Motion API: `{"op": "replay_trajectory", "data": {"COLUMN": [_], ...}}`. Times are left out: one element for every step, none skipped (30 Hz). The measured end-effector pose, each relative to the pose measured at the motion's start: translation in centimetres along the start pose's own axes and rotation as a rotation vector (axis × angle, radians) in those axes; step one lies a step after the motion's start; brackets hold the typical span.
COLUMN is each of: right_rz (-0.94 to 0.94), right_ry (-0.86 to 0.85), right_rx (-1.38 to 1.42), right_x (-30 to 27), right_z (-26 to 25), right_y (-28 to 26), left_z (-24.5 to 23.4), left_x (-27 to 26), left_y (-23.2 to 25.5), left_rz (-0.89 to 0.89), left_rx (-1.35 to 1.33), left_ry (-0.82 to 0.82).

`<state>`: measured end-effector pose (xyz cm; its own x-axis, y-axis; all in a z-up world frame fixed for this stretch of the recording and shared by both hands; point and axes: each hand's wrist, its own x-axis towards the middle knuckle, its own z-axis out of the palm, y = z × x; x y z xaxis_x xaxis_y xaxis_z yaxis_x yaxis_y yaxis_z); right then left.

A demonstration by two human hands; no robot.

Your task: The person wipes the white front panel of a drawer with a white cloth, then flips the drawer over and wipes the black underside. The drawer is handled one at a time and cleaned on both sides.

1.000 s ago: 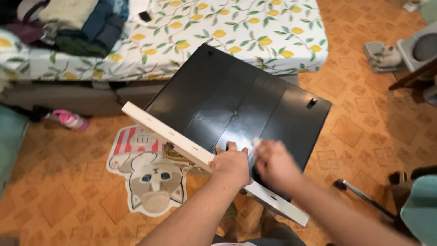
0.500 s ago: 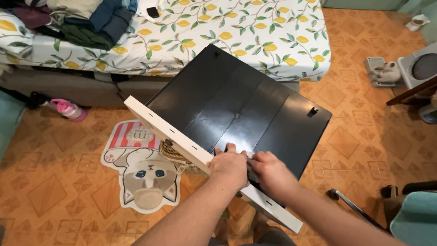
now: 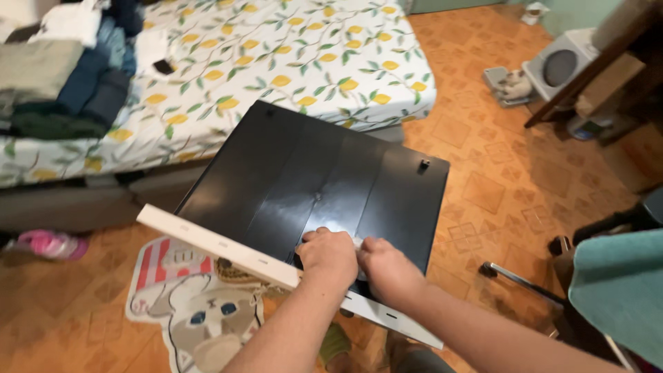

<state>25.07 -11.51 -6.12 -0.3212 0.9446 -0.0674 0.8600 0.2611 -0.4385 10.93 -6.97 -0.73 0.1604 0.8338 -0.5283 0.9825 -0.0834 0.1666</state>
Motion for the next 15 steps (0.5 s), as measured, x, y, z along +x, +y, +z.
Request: {"op": "replay_trajectory", "data": {"right_rz": [0.07,0.119,0.16,0.202,0.202,0.201,0.201,0.163,0.132,0.1,0.061,0.022,-0.025,0.103,0.22], "right_ry": [-0.047,-0.048,-0.049,-0.05,-0.052,-0.055,-0.06,-0.063,-0.067,-0.071,-0.08,-0.088,-0.103,-0.046,0.006], "right_rx": [0.02,-0.01,-0.044,-0.077,-0.109,-0.142,-0.176,-0.181,-0.184,-0.187,-0.192,-0.197,-0.206,-0.185,-0.166], "right_x": [0.0,0.2,0.7,1.0,0.9,0.7,0.3,-0.1,-0.8,-1.1,-1.2,-1.1,-1.0,-0.5,0.1], "right_z": [-0.3,-0.7,-1.4,-1.8,-1.9,-1.8,-1.5,-1.0,-0.3,0.1,0.3,0.4,0.6,0.4,-0.2], "right_y": [0.2,0.7,1.5,2.2,2.6,2.9,3.0,2.8,2.5,2.4,2.6,2.9,3.4,4.3,5.7], "left_z": [0.3,0.6,0.9,1.1,1.3,1.5,1.6,1.6,1.5,1.4,1.3,1.2,1.2,1.1,1.1], "left_x": [0.2,0.2,0.2,0.3,0.5,0.6,0.6,0.6,0.7,0.7,0.5,0.3,0.1,0.0,-0.1], "left_y": [0.1,0.2,0.1,-0.1,-0.4,-0.7,-1.1,-1.3,-1.5,-1.5,-1.4,-1.4,-1.4,-1.4,-1.5], "left_rz": [0.025,0.05,0.071,0.089,0.105,0.121,0.12,0.119,0.122,0.116,0.107,0.098,0.098,0.098,0.088], "left_rx": [0.006,0.013,0.013,-0.006,-0.025,-0.043,-0.058,-0.074,-0.086,-0.094,-0.104,-0.113,-0.108,-0.102,-0.103], "left_ry": [0.026,0.052,0.084,0.094,0.1,0.107,0.11,0.114,0.112,0.106,0.099,0.093,0.085,0.077,0.071]}}
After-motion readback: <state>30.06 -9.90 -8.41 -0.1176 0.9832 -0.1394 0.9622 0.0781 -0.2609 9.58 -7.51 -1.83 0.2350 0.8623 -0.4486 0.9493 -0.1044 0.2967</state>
